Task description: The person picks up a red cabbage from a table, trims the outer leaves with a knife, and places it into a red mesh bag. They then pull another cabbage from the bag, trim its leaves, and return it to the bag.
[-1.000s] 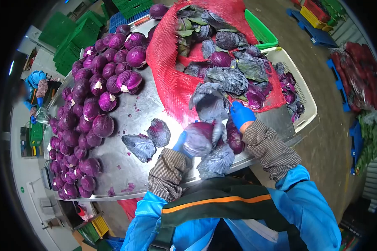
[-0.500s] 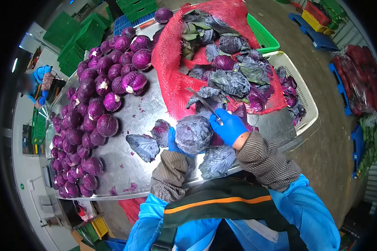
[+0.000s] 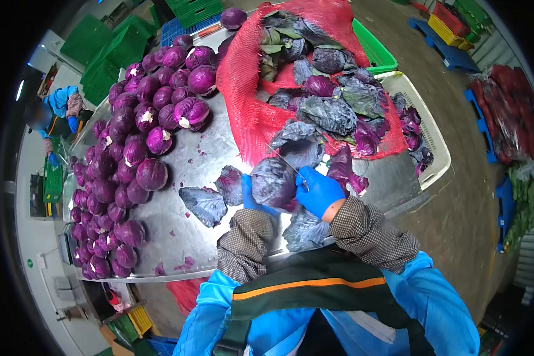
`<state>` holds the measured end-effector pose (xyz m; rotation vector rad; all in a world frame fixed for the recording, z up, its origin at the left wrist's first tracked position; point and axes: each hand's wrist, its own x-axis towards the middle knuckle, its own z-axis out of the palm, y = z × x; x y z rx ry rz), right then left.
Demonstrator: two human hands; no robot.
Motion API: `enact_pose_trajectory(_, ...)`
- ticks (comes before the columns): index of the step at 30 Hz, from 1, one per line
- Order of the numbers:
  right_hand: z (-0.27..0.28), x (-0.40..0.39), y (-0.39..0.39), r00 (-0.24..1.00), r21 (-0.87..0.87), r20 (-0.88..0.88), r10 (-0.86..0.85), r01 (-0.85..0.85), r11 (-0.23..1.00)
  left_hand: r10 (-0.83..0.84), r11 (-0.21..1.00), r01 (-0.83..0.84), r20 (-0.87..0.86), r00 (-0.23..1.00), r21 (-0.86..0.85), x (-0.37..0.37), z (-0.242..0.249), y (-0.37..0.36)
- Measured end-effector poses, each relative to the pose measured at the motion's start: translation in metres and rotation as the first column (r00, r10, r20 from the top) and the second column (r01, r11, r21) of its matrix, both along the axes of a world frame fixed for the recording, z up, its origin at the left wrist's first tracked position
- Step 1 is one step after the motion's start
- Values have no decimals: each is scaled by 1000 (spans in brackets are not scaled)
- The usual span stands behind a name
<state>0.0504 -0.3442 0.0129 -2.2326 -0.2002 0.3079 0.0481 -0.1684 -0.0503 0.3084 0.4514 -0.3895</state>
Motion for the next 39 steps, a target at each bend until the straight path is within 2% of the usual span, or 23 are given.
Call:
enact_pose_trajectory(4, -49, 3, -16, 985, 49, -97, -141, 146, 988, 244, 964, -236, -49, 969, 125, 5, 48, -9)
enact_pose_trajectory(5, -45, 8, -20, 982, 57, -105, -155, 162, 985, 213, 975, -208, -64, 975, 74, 4, 61, -9)
enact_pose_trajectory(6, -38, 12, -22, 979, 65, -110, -170, 178, 982, 133, 987, -139, 73, 988, 75, 4, 49, -3)
enact_pose_trajectory(7, -16, 11, -15, 988, 58, 50, -144, 141, 988, 49, 994, -68, 204, 978, 87, 2, 25, 8)
enact_pose_trajectory(8, 2, 11, -7, 994, 40, 98, -49, 46, 998, -44, 994, 8, 326, 944, 110, -2, 10, 14)
enact_pose_trajectory(9, 19, 15, 0, 989, 17, 145, 42, -45, 999, -132, 976, 65, 328, 935, 209, -4, 9, 14)
enact_pose_trajectory(10, 31, 17, 4, 972, -12, 191, 135, -135, 991, -271, 943, 133, 471, 839, 306, 4, -3, 18)
enact_pose_trajectory(11, 38, 17, 6, 949, -195, 233, 214, -170, 966, -290, 908, 117, 405, 867, 401, 1, -14, 21)
enact_pose_trajectory(12, 45, 19, 5, 957, -230, 136, 255, -220, 948, -300, 863, 104, 336, 893, 494, -2, -25, 24)
enact_pose_trajectory(14, 57, 26, 5, 941, -284, -67, 332, -336, 898, -388, 737, 62, 346, 854, 673, -2, -47, 27)
enact_pose_trajectory(15, 47, 22, 5, 946, -286, -2, 323, -311, 907, -431, 661, 34, 342, 835, 750, -2, -45, 27)
enact_pose_trajectory(18, 30, 20, 5, 971, -259, -54, 234, -240, 936, -369, 847, 84, 465, 805, 525, -5, -41, 19)
enact_pose_trajectory(20, 9, 21, 1, 987, -151, -3, 158, -156, 976, -417, 879, 186, 520, 745, 439, 1, -84, 28)
enact_pose_trajectory(22, -1, 29, -3, 999, -102, 8, 40, -39, 994, -271, 953, 301, 516, 813, 25, -3, -73, 25)
enact_pose_trajectory(24, -1, 34, -11, 997, -96, 75, 20, -13, 995, -225, 943, 314, 490, 842, -107, -5, -62, 19)
enact_pose_trajectory(26, 2, 30, -14, 997, -17, 47, 56, -55, 998, -263, 962, 267, 486, 833, 62, -9, -50, 13)
enact_pose_trajectory(27, 5, 26, -6, 995, -67, 43, 86, -83, 994, -281, 960, 240, 482, 830, 147, -11, -44, 10)
enact_pose_trajectory(30, 16, 22, 1, 1000, -12, -6, 6, -6, 1000, -343, 902, 142, 479, 808, 408, 0, -28, 5)
enact_pose_trajectory(31, 9, 19, -1, 995, 86, 88, -47, 39, 996, -337, 906, 140, 479, 810, 401, 0, -29, 4)
enact_pose_trajectory(34, 24, 25, -13, 985, 395, -149, -82, 136, 909, -296, 944, 172, 494, 818, 280, -1, -30, 1)
enact_pose_trajectory(35, 37, 24, -15, 946, 440, -316, -73, 215, 872, -285, 953, 188, 496, 820, 238, -3, -29, 1)
enact_pose_trajectory(38, 28, 16, -14, 999, 388, -35, -25, 37, 921, -275, 961, 240, 493, 825, 133, -5, -12, -2)
enact_pose_trajectory(39, 31, 11, -10, 995, 293, -85, -57, 80, 953, -272, 961, 257, 498, 823, 101, -4, -8, -2)
